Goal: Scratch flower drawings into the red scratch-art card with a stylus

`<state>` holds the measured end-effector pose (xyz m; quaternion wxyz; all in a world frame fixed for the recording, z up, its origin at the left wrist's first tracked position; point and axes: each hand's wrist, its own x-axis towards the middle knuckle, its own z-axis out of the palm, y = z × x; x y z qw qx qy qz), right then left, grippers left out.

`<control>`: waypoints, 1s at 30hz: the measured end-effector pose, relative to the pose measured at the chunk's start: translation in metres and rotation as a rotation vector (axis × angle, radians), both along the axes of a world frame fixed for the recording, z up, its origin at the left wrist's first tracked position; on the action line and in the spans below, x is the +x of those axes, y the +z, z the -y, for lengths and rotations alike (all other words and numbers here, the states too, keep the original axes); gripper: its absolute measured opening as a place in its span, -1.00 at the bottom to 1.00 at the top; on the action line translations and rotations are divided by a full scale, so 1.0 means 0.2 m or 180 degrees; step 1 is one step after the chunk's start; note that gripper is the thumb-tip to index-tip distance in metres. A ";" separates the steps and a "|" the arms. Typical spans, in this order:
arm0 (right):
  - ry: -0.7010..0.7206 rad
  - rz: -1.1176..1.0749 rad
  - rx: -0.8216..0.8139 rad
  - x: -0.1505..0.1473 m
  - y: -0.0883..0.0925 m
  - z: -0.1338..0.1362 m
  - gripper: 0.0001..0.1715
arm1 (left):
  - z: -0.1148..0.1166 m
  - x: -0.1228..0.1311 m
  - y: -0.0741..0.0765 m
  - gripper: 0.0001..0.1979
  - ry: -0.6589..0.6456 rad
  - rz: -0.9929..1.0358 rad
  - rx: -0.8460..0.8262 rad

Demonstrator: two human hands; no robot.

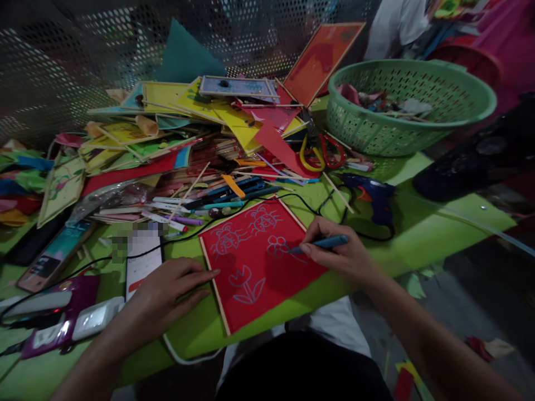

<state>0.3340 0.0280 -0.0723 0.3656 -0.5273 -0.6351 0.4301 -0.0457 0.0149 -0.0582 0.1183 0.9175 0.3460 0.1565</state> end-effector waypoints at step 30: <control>0.0085 -0.0064 -0.0154 0.01 0.01 0.00 -0.56 | 0.00 0.01 0.01 -0.73 0.0014 -0.0043 -0.0014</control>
